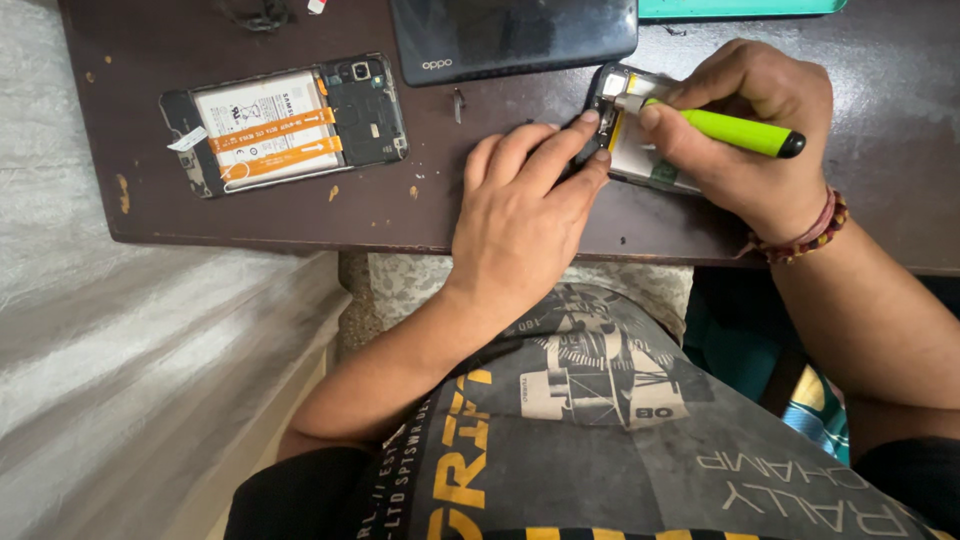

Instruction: The person pries open a smartphone on a desk, using a green-handled pry tool and a small screwdriver to work around the edges of the device and remove its back cover, exposing the battery. A second disassembled phone with its battery exposed lies on the desk beside the one being worked on.

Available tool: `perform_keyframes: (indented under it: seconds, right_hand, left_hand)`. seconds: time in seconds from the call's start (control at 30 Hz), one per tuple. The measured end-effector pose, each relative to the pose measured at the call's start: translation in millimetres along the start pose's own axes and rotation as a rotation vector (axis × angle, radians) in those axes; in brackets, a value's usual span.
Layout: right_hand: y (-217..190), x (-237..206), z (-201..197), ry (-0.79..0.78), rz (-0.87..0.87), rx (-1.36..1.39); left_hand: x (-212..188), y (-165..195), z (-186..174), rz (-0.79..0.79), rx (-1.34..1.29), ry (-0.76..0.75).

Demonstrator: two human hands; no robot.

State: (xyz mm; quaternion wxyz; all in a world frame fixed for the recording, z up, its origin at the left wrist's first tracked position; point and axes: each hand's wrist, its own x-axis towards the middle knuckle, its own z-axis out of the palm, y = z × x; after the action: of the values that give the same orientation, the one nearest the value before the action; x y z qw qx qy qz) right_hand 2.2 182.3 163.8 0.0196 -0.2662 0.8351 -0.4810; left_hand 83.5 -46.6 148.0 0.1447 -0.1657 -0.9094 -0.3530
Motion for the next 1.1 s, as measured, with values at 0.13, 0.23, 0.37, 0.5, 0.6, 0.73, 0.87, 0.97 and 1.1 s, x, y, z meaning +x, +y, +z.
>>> perform_keyframes:
  seconds: [0.13, 0.23, 0.37, 0.5, 0.6, 0.73, 0.87, 0.97, 1.1]
  right_hand:
    - [-4, 3, 4, 0.021, 0.075, 0.056]
    - [-11, 8, 6, 0.021, 0.0, -0.043]
    - [-22, 14, 2, -0.029, -0.184, -0.136]
    - [-20, 14, 1, -0.015, -0.076, 0.123]
    - [-14, 9, 1, -0.012, 0.058, 0.307]
    - [-6, 8, 1, 0.0, 0.036, 0.269]
    - [-5, 11, -1, -0.016, 0.014, 0.22]
    - [-6, 10, 0, -0.02, 0.07, 0.243]
    - [-5, 8, 0, -0.016, 0.024, 0.14]
  left_hand:
    - [0, 0, 1, 0.001, -0.008, 0.013]
    - [0, -1, 1, 0.013, 0.001, 0.028]
    - [0, -1, 0, 0.031, -0.018, 0.027]
    - [1, -2, -2, 0.046, -0.022, 0.04]
    - [1, -2, -1, 0.054, -0.02, 0.049]
    - [2, -3, -4, 0.067, -0.026, 0.056]
    - [6, -3, -4, 0.069, -0.027, 0.064]
    - [6, -4, -5, 0.076, -0.023, 0.074]
    - [5, -3, -5, 0.076, -0.028, 0.065]
